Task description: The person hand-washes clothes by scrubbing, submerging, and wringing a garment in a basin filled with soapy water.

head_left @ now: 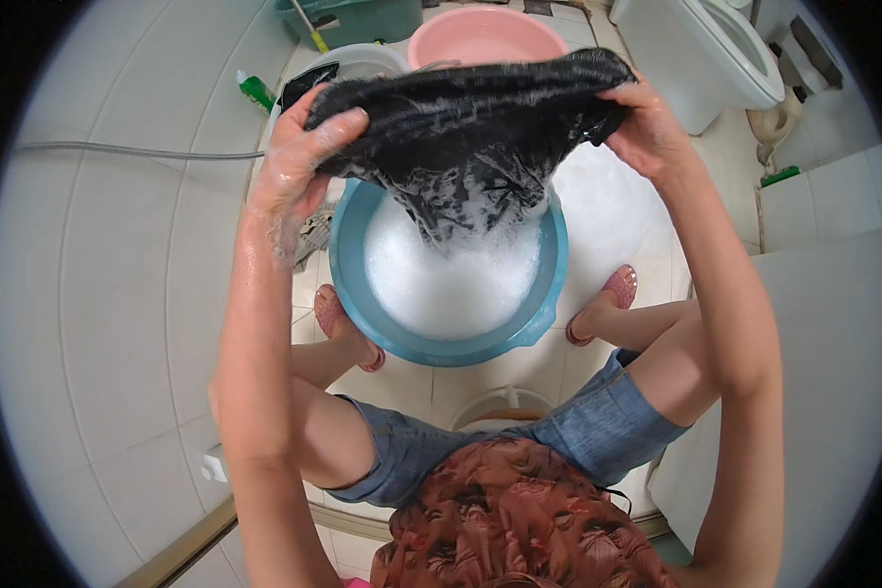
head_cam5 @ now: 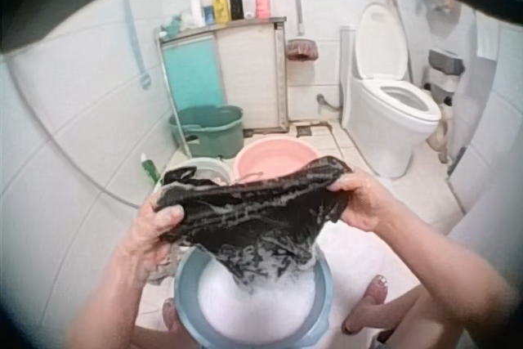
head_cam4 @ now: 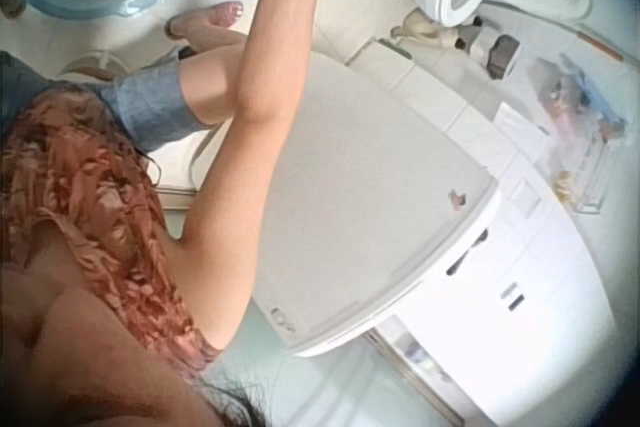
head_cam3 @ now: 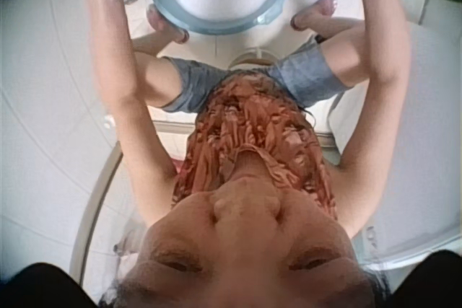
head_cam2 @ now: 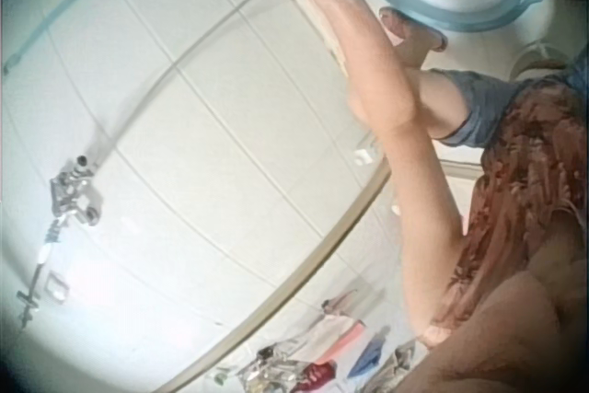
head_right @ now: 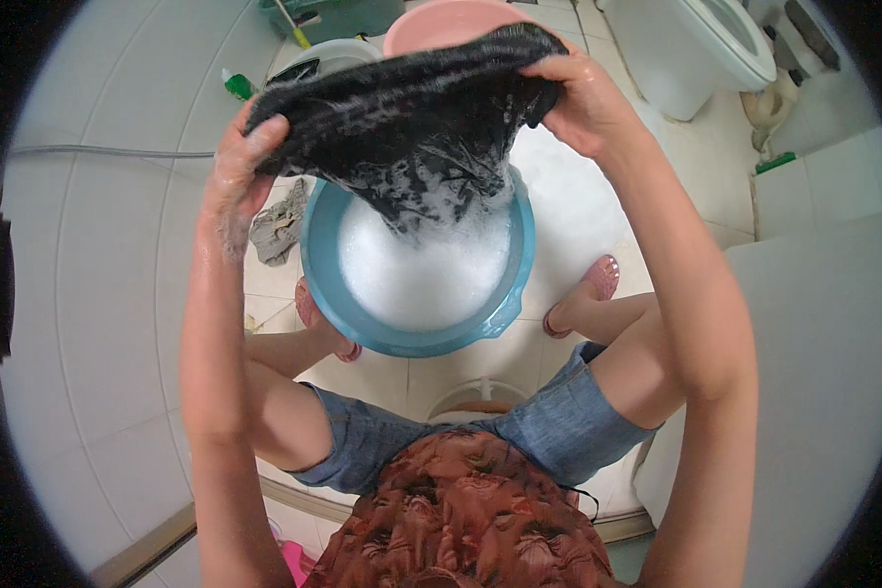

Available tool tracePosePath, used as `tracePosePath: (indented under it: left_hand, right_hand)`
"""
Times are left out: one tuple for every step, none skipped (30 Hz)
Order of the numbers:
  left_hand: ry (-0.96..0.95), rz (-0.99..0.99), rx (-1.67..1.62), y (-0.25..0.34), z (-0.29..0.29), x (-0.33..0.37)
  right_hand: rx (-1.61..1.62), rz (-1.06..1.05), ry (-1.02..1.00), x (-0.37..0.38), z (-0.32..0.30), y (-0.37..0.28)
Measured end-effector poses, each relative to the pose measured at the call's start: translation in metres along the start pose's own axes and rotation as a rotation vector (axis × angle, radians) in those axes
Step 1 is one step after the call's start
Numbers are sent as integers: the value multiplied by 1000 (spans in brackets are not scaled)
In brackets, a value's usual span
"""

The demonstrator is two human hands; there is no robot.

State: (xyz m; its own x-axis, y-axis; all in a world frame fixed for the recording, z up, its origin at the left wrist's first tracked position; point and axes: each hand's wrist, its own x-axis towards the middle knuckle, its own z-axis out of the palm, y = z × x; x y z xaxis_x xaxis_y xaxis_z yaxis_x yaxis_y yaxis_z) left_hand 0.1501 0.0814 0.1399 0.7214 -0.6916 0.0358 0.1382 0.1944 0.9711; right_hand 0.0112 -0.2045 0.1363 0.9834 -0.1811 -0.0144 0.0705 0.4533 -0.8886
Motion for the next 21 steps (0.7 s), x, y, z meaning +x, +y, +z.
tracePosePath:
  left_hand:
    - [5, 1, 0, 0, 8, -4]
    - [79, -21, -104, -4, 21, -8]
    - [153, -43, -208, -8, 33, -11]
    - [82, -126, -223, -22, 37, -13]
    - [8, -263, -147, -47, 25, -12]
    - [-20, -577, 204, -53, 32, -13]
    - [4, -619, 426, -67, 32, -17]
    - [-41, -630, 306, -81, 23, -16]
    - [8, -578, 198, -92, 9, -19]
    - [52, -526, 84, -93, 7, -21]
    - [146, -474, 50, -85, 12, -19]
    - [71, -435, -106, -73, 15, -15]
    - [53, -377, -189, -66, 13, -11]
    - [43, -319, -266, -56, 13, -11]
    - [32, -244, -378, -49, 19, -12]
    - [51, -220, -425, -51, 20, -8]
    - [64, -233, -401, -56, 29, -4]
    - [79, -246, -378, -62, 40, -2]
    - [22, -276, -267, -70, 49, -5]
    - [45, -362, -137, -77, 56, -7]
    - [29, -306, -7, -89, 60, -6]
  right_hand:
    - [68, 12, -1, -2, 7, -4]
    - [133, 27, 1, -4, 12, -5]
    - [29, 2, 82, -3, 21, 4]
    - [-257, 118, 78, -3, 16, 14]
    - [-619, 186, 72, 1, 16, 34]
    - [-897, 463, 12, 1, 9, 49]
    - [-1023, 405, -82, -4, 9, 65]
    - [-949, 496, -110, -3, 13, 73]
    - [-876, 541, -115, -2, 13, 75]
    - [-805, 591, -116, -2, 20, 69]
    - [-679, 572, -31, -6, 26, 55]
    - [-452, 475, -63, -3, 11, 64]
    - [-363, 431, -41, -4, 9, 59]
    - [-268, 389, -28, -3, 19, 49]
    - [-149, 404, 75, -8, 32, 40]
    - [-150, 405, 66, -7, 38, 40]
    - [-132, 340, 96, -6, 41, 42]
    - [-115, 274, 125, -5, 43, 45]
    - [-217, 301, 91, -7, 49, 52]
    - [-208, 331, 7, -7, 52, 59]
    - [-236, 324, -27, -10, 55, 62]
